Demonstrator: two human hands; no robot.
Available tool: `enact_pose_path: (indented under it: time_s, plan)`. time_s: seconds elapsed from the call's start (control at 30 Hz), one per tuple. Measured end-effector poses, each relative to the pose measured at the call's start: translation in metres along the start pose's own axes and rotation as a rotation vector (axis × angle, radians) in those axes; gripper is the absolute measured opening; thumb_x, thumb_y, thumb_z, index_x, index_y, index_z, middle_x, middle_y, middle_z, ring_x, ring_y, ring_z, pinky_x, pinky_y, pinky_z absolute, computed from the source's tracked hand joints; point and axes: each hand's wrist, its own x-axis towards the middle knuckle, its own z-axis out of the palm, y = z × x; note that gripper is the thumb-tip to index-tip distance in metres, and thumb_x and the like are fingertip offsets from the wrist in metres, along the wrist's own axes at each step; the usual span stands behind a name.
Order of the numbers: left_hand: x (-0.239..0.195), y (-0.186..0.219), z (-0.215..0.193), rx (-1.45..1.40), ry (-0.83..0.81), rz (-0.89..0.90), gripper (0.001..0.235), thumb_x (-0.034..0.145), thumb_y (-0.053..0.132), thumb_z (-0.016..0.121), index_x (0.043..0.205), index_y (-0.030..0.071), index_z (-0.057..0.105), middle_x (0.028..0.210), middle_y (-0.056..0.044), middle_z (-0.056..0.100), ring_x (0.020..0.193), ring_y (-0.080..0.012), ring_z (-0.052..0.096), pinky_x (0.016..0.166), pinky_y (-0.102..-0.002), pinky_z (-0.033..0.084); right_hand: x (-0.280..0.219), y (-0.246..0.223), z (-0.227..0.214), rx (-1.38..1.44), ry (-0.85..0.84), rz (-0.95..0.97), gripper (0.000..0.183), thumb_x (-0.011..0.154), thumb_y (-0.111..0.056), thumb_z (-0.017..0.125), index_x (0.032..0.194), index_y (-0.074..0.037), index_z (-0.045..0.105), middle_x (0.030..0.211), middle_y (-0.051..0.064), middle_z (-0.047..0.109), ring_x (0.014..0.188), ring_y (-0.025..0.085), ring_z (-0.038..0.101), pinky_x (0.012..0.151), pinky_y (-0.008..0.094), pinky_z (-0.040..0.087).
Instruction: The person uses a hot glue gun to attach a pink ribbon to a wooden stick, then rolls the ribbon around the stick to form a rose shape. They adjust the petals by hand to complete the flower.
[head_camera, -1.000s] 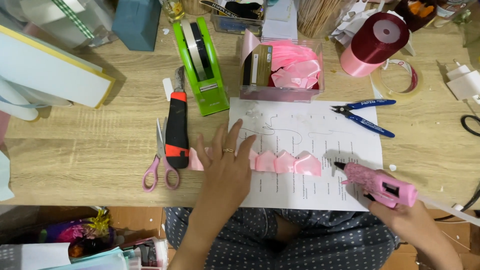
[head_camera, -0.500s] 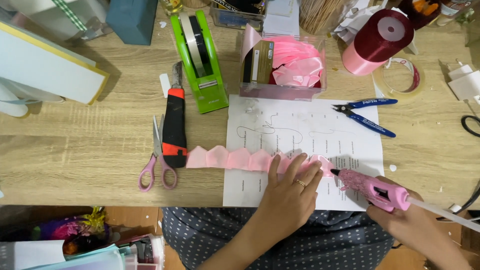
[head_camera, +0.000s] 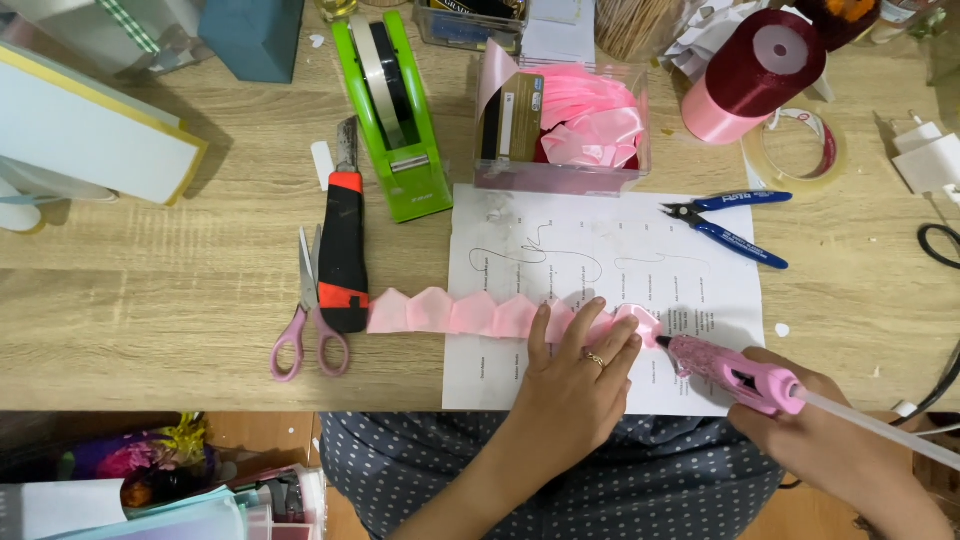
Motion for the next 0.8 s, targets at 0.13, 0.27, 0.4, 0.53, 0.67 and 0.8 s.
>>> enact_pose_path:
  time_s: [0.13,0.27,0.4,0.53,0.67,0.8]
  plan:
    - [-0.001,0.0,0.002,-0.002,0.003,-0.001,0.035,0.096,0.02,0.07,0.129,0.006,0.07,0.142,-0.006,0.063,0.139,-0.0348,0.048,0.116,-0.065,0.027,0.002,0.007,-0.015,-0.13,-0.04,-0.002,0.009,0.081,-0.003,0.069,0.088,-0.007,0.067,0.073,0.012,0.062,0.06,0.024,0.052,0.058,0.036,0.04]
    - [-0.003,-0.002,0.0,0.006,-0.002,-0.001,0.034,0.098,0.021,0.067,0.128,0.006,0.069,0.143,-0.007,0.064,0.14,-0.0355,0.047,0.116,-0.065,0.027,0.02,0.03,-0.029,-0.032,-0.013,0.019,0.046,0.087,-0.012,0.074,0.133,-0.017,0.07,0.088,0.017,0.084,0.064,0.028,0.066,0.055,0.036,0.05]
    - [-0.005,-0.006,0.001,0.002,-0.013,0.005,0.038,0.092,0.02,0.072,0.126,0.006,0.07,0.143,-0.007,0.063,0.14,-0.0347,0.046,0.114,-0.066,0.028,0.035,0.038,-0.026,0.596,0.053,0.034,0.039,0.104,-0.013,0.062,0.098,0.025,0.069,0.086,0.037,0.072,0.08,0.046,0.068,0.078,0.05,0.053]
    - [-0.004,-0.01,-0.006,0.044,-0.004,0.021,0.031,0.09,0.021,0.073,0.117,0.009,0.066,0.143,-0.006,0.062,0.138,-0.033,0.048,0.113,-0.064,0.029,0.024,0.02,-0.026,0.615,0.057,0.068,0.034,0.106,-0.017,0.061,0.108,0.016,0.066,0.092,0.034,0.07,0.082,0.043,0.067,0.08,0.048,0.052]
    - [-0.002,-0.014,-0.011,0.033,0.074,-0.022,0.033,0.093,0.02,0.07,0.123,0.01,0.064,0.138,-0.009,0.059,0.137,-0.0327,0.049,0.11,-0.066,0.034,0.045,0.041,-0.031,0.063,0.169,-0.085,0.06,0.104,-0.044,0.065,0.067,0.003,0.061,0.06,0.014,0.051,0.056,0.024,0.04,0.058,0.035,0.029]
    - [0.003,-0.014,-0.008,-0.036,0.095,-0.069,0.036,0.097,0.023,0.065,0.13,0.008,0.065,0.128,-0.006,0.064,0.135,-0.0309,0.049,0.111,-0.067,0.029,0.036,0.009,-0.037,-0.376,0.179,0.057,0.049,0.099,-0.052,0.061,0.083,-0.008,0.074,0.061,0.01,0.068,0.054,0.025,0.069,0.061,0.033,0.044]
